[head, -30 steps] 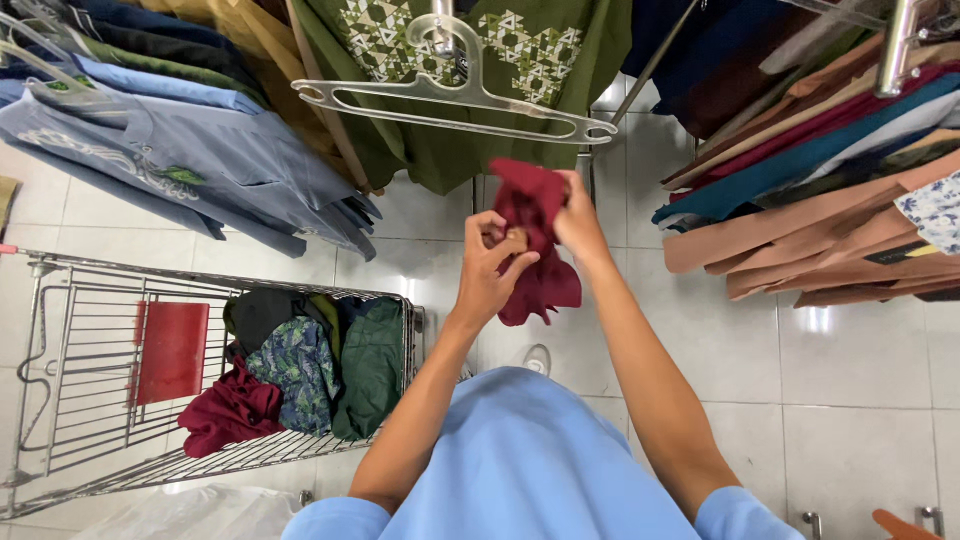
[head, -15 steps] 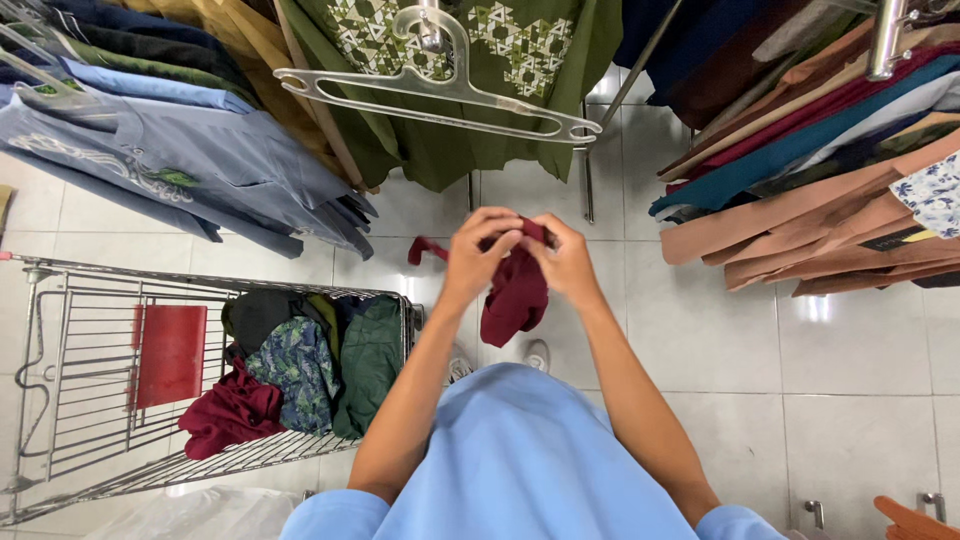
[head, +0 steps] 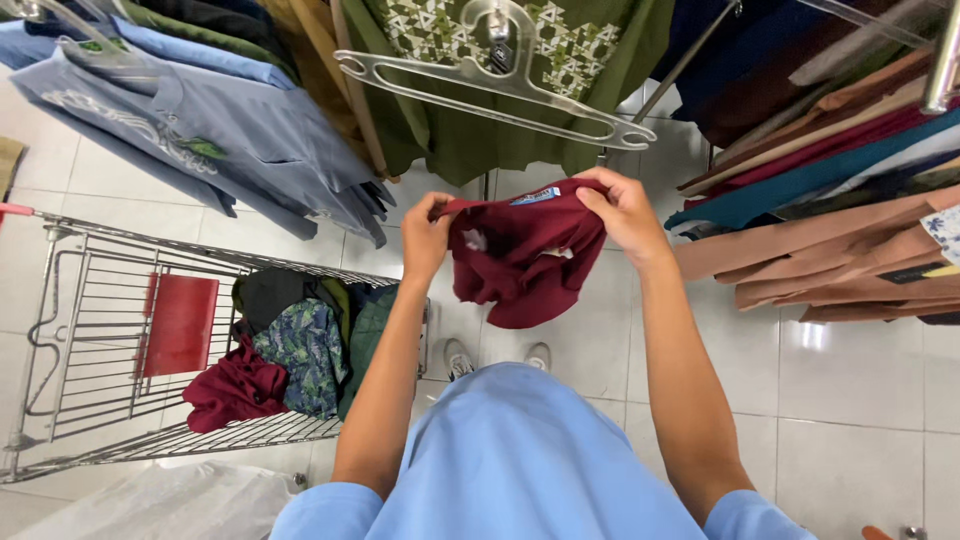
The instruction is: The person takes a maroon shirt and a patterned blue shirt from a shopping cart, places them on hangers, and hangs them on a clothing rack.
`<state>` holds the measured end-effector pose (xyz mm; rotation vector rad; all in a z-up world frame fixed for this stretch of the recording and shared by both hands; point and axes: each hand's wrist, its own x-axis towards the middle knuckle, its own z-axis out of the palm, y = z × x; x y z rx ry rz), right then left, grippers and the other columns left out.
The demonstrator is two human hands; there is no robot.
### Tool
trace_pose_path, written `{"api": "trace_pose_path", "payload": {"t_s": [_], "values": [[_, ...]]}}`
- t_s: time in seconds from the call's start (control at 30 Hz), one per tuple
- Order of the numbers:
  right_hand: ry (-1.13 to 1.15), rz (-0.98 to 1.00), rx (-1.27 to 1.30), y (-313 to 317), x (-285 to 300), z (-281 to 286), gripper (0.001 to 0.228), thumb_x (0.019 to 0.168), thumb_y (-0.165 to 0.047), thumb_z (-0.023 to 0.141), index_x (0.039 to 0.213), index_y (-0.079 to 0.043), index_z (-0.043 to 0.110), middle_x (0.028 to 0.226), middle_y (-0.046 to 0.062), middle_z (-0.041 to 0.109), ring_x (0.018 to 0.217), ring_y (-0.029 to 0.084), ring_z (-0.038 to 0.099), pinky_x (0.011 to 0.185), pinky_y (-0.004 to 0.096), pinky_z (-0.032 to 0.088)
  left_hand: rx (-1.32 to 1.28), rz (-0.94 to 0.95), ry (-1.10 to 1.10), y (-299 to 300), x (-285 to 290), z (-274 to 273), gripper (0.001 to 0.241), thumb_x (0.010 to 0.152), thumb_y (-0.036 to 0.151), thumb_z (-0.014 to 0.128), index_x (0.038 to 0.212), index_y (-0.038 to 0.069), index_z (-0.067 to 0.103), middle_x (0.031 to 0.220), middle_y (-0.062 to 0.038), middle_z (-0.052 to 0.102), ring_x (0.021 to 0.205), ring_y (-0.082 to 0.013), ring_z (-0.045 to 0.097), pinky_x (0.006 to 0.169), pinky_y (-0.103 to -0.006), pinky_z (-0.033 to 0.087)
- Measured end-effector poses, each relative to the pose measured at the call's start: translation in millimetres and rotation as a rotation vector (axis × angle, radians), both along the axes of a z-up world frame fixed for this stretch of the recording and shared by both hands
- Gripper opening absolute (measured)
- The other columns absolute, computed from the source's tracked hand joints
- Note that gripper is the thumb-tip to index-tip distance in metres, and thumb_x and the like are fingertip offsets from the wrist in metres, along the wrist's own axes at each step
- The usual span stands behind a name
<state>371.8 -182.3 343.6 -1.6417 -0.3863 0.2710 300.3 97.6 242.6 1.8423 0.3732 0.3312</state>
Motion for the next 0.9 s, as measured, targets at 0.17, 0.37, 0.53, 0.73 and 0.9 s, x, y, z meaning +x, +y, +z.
{"api": "trace_pose_path", "payload": {"t_s": [0.17,0.37,0.53,0.73,0.9], "values": [[-0.072,-0.035,-0.134,2,10,-10,0.016,0.103,-0.010,0.065,0.118,-0.009,0.070,0.090,0.005,0.071,0.087,0.012,0.061,0.088,0.029,0.050,-0.025,-0.055,-0.005,15,2,39,0.004,0.093,0.012,0.076,0.092,0.013,0.073,0.076,-0.003,0.067,0.077,-0.0152,0.061,0.082,-0.0355,0.054],[-0.279,-0.102,-0.477,6,10,-2,0.013,0.104,-0.014,0.067,0.114,-0.007,0.070,0.089,0.016,0.072,0.084,0.029,0.069,0.079,0.041,0.053,-0.037,-0.120,0.032,31,16,49,0.011,0.088,0.017,0.075,0.079,0.017,0.069,0.062,0.001,0.058,0.060,-0.0110,0.056,0.068,-0.0301,0.053],[-0.528,-0.045,-0.764,25,3,22,0.019,0.104,-0.023,0.066,0.119,-0.015,0.072,0.105,0.010,0.074,0.099,0.031,0.071,0.091,0.043,0.054,-0.088,-0.076,0.065,27,26,65,0.015,0.091,0.018,0.070,0.077,0.012,0.067,0.064,-0.004,0.059,0.066,-0.0131,0.053,0.067,-0.0329,0.049],[-0.934,-0.319,-0.544,75,11,65,0.029,0.099,-0.007,0.073,0.127,-0.009,0.068,0.112,0.009,0.061,0.105,0.029,0.056,0.095,0.044,0.048,-0.134,-0.074,0.108,14,32,79,0.016,0.086,0.016,0.069,0.073,0.009,0.064,0.062,-0.006,0.059,0.064,-0.0164,0.055,0.065,-0.0348,0.049],[-0.873,-0.357,-0.854,98,61,28,0.056,0.095,-0.030,0.083,0.139,-0.011,0.054,0.123,0.013,0.062,0.115,0.035,0.047,0.089,0.049,0.042,-0.200,-0.030,0.186,17,45,85,0.029,0.094,0.017,0.064,0.070,0.014,0.049,0.065,0.003,0.050,0.061,-0.0095,0.045,0.065,-0.0280,0.038]]}}
